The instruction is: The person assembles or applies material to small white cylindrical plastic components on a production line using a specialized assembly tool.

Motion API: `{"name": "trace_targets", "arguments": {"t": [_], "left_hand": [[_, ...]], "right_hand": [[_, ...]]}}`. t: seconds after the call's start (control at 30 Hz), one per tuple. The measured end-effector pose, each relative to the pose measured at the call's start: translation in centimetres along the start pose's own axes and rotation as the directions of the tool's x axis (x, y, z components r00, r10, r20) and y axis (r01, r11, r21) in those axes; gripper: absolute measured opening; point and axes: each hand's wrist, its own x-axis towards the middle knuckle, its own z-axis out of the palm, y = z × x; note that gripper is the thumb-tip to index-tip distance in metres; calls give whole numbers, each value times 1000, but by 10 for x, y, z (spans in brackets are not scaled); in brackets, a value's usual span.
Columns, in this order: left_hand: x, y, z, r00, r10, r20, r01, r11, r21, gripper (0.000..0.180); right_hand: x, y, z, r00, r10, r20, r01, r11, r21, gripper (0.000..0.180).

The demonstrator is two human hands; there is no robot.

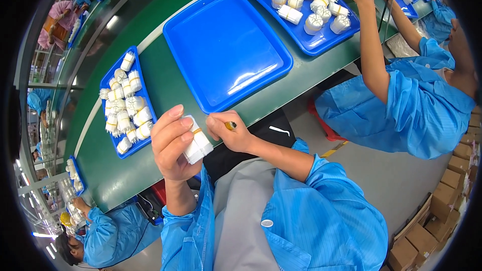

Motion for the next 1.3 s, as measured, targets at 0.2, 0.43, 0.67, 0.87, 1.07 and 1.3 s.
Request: {"name": "trace_targets", "arguments": {"t": [0.2,0.43,0.67,0.87,1.07,1.3], "left_hand": [[-3,-2,-5,1000,13,16,-16,983,182,37],[-3,0,-9,998,-61,22,55,971,233,44],[-3,0,-13,990,-141,9,134,958,252,52],[2,5,-18,954,-295,-49,299,935,192,56],[1,5,-17,915,-394,-83,402,906,132,51],[-2,8,-21,848,-526,-66,530,845,66,48]], "right_hand": [[-1,1,0,999,31,12,-31,1000,7,42],[-2,5,0,1000,-5,27,4,1000,21,43],[-1,2,1,1000,-19,18,18,1000,18,43],[-1,-3,1,998,52,44,-54,998,44,43],[-2,2,-1,997,58,47,-60,997,58,43],[1,-6,-1,996,64,57,-67,997,39,43]]}}
